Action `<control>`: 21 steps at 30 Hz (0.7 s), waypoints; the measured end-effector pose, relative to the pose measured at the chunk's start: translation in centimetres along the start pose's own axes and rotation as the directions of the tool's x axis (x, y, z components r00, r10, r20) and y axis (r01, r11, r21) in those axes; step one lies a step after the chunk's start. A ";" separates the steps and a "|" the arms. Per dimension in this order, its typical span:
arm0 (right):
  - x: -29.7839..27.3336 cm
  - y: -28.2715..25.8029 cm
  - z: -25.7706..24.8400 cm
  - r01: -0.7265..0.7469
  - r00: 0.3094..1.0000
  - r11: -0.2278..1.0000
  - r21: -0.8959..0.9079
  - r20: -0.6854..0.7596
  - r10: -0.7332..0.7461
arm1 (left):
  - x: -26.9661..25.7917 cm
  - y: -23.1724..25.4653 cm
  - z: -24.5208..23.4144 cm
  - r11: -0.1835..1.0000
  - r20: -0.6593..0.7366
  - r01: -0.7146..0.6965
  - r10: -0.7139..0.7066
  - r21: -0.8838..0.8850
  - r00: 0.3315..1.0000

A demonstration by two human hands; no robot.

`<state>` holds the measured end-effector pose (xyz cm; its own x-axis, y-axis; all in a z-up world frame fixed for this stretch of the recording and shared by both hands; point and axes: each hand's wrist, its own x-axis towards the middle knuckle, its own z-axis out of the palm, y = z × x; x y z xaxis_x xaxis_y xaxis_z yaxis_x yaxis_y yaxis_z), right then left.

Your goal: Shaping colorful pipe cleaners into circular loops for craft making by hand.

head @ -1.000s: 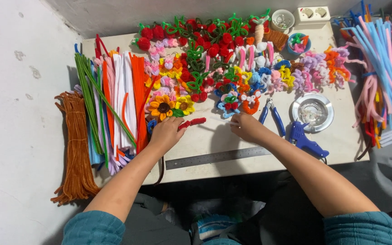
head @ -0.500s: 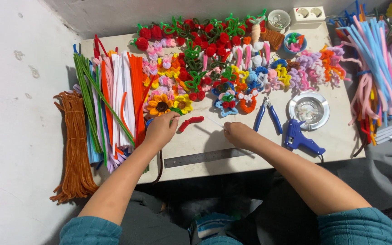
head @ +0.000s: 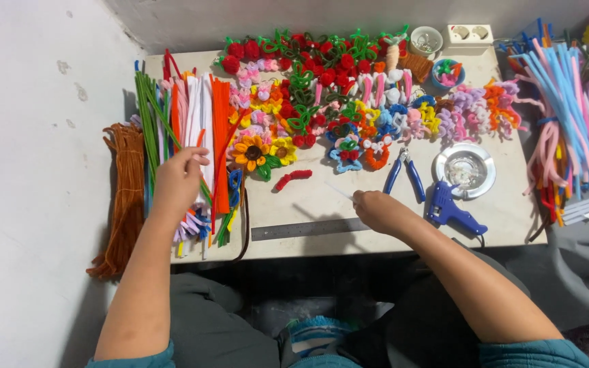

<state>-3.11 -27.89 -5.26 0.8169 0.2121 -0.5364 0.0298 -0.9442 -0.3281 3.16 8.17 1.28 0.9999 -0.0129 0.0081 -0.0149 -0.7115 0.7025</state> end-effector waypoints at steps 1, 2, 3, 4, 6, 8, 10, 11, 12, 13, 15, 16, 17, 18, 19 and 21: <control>0.2 0.5 0.2 0.006 1.000 1.000 -0.004 0.002 -0.006 | 0.5 -1.6 -0.5 1.000 -0.006 0.005 -0.005 0.000 1.000; 0.5 0.9 0.3 -0.012 1.000 1.000 -0.010 -0.009 0.012 | 0.9 -3.2 -0.9 1.000 -0.057 0.026 -0.026 -0.002 0.998; 0.7 1.5 0.5 -0.033 0.999 0.999 -0.014 -0.020 0.032 | 1.4 -4.7 -1.3 0.999 -0.105 0.045 -0.046 -0.006 0.993; 0.6 1.3 0.3 -0.029 0.999 0.999 -0.016 -0.017 0.029 | 1.6 -5.8 -1.3 0.999 -0.108 0.049 -0.049 -0.006 0.993; 0.3 1.0 -0.1 -0.049 0.998 0.999 -0.020 -0.038 0.049 | 2.1 -7.9 -1.4 0.995 -0.139 0.088 -0.093 -0.043 0.986; 0.6 1.1 0.2 -0.033 0.998 0.999 -0.032 -0.050 0.032 | 2.9 -9.7 -0.9 0.994 -0.143 0.111 -0.110 -0.003 0.984; 0.6 0.8 0.3 -0.018 0.998 0.999 -0.044 -0.062 0.016 | 3.4 -11.0 -0.7 0.990 -0.146 0.133 -0.126 0.038 0.981; 0.5 0.5 0.1 -0.010 0.998 0.999 -0.043 -0.067 0.008 | 3.6 -11.4 -0.8 0.985 -0.159 0.162 -0.151 0.056 0.976; 0.4 0.2 0.0 -0.003 0.997 0.999 -0.043 -0.071 0.000 | 3.8 -11.7 -0.9 0.979 -0.173 0.191 -0.176 0.074 0.969; 0.4 0.2 0.0 -0.003 0.997 0.999 -0.044 -0.072 0.000 | 3.9 -11.9 -0.7 0.979 -0.173 0.190 -0.175 0.073 0.969; 0.6 0.2 0.0 -0.009 0.998 0.999 -0.048 -0.069 0.005 | 4.2 -12.1 -0.4 0.982 -0.242 0.113 -0.074 0.151 0.967; 0.7 0.2 0.0 -0.010 0.998 0.999 -0.047 -0.070 0.007 | 4.5 -12.0 0.9 0.982 -0.241 0.111 -0.072 0.151 0.968; 0.8 0.2 -0.1 -0.007 0.997 0.999 -0.049 -0.074 0.003 | 4.8 -11.9 2.1 0.975 -0.209 0.040 0.006 0.219 0.978; 0.9 0.2 -0.1 -0.003 0.997 0.999 -0.051 -0.078 -0.001 | 5.1 -11.8 3.4 0.958 -0.171 -0.032 0.083 0.284 0.982; 1.0 0.1 -0.2 -0.005 0.997 0.999 -0.050 -0.078 0.001 | 5.2 -10.7 4.3 0.958 -0.168 -0.033 0.083 0.283 0.982; 1.2 0.0 -0.3 -0.007 0.999 0.997 -0.081 -0.053 0.003 | 5.3 -8.6 6.1 0.895 -0.037 -0.045 0.069 0.444 0.997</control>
<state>-1.96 -27.68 -5.62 0.8463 0.1960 -0.4953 0.0706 -0.9629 -0.2604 8.59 9.95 -9.12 0.9959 -0.0356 0.0832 -0.0600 -0.9482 0.3120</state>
